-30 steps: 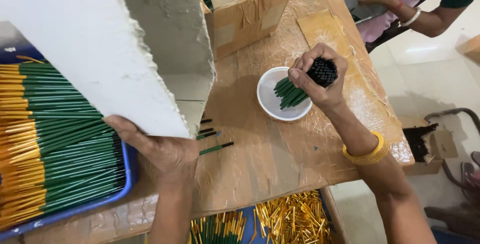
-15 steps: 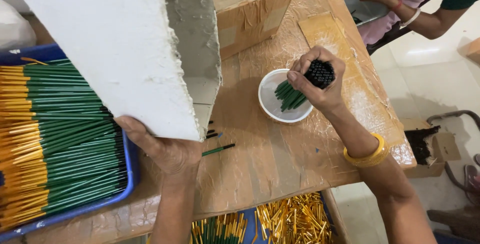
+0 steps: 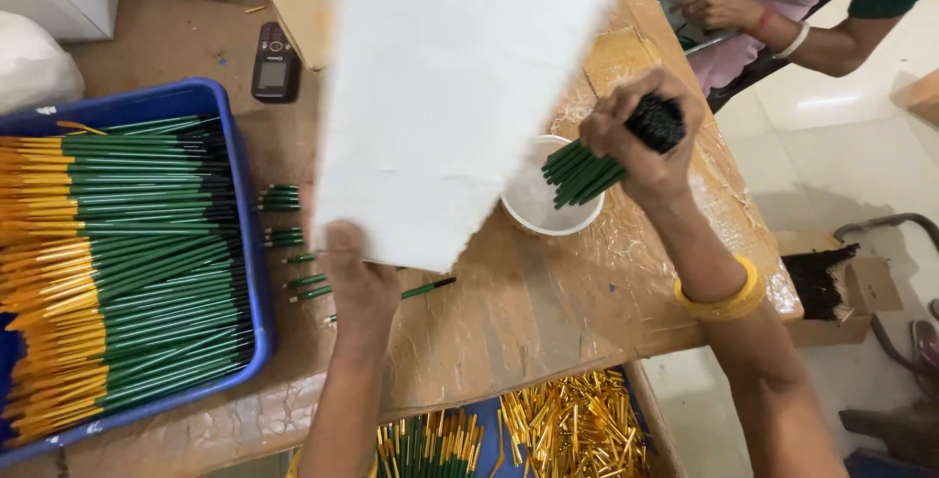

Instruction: The person assembles pencils by inserting gold ferrules into the ends of green wooden sticks. They pick up sticks from a blue tray, attach the ferrules, and place the finished pencils into a white styrofoam block or a blue tray.

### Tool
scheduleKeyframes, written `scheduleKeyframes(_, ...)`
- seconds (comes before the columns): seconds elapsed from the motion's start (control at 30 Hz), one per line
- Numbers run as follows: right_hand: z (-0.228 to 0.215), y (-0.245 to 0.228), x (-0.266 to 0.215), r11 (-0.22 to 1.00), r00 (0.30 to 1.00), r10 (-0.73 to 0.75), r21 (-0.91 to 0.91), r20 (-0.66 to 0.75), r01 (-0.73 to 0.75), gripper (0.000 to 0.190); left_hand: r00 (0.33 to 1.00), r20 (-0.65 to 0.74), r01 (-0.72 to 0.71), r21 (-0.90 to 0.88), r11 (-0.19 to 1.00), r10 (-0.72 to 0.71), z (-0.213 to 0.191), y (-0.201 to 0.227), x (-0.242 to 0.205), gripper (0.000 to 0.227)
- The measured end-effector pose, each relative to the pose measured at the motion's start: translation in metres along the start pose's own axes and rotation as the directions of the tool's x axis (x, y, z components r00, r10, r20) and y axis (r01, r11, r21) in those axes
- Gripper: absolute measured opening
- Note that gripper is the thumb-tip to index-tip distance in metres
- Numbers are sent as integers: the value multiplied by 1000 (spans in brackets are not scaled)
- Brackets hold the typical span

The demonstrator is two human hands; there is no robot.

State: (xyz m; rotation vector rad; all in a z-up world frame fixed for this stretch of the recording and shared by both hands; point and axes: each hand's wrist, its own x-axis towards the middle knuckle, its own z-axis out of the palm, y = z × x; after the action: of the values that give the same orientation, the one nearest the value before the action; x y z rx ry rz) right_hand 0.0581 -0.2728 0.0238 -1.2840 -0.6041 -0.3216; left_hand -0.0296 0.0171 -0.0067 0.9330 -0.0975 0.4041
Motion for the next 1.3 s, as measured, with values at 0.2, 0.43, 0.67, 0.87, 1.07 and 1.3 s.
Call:
scheduleKeyframes(0.2,-63,-32,6,992,995,-66,-115,-72,57,17,970,241,-111,317,942,33,5,-6,11,92)
scheduleKeyframes(0.43,-140,-26,-6,983,987,-147,-123,-68,138,23,943,316,-126,637,761,-108,26,1,9,87)
scheduleKeyframes(0.67,-145,8,-29,915,974,-51,-401,-220,-42,24,812,544,-504,836,217,-210,33,-3,6,101)
scheduleKeyframes(0.87,-148,16,-25,902,966,-97,-432,-238,-16,24,578,801,-746,596,295,-156,111,-47,-84,83)
scheduleKeyframes(1.07,-153,20,-18,925,950,-108,-380,-293,-12,25,359,830,-817,500,286,-427,176,-123,-143,91)
scheduleKeyframes(1.3,-169,86,58,682,891,-412,-713,-192,162,28,372,794,-826,520,219,-482,176,-133,-150,89)
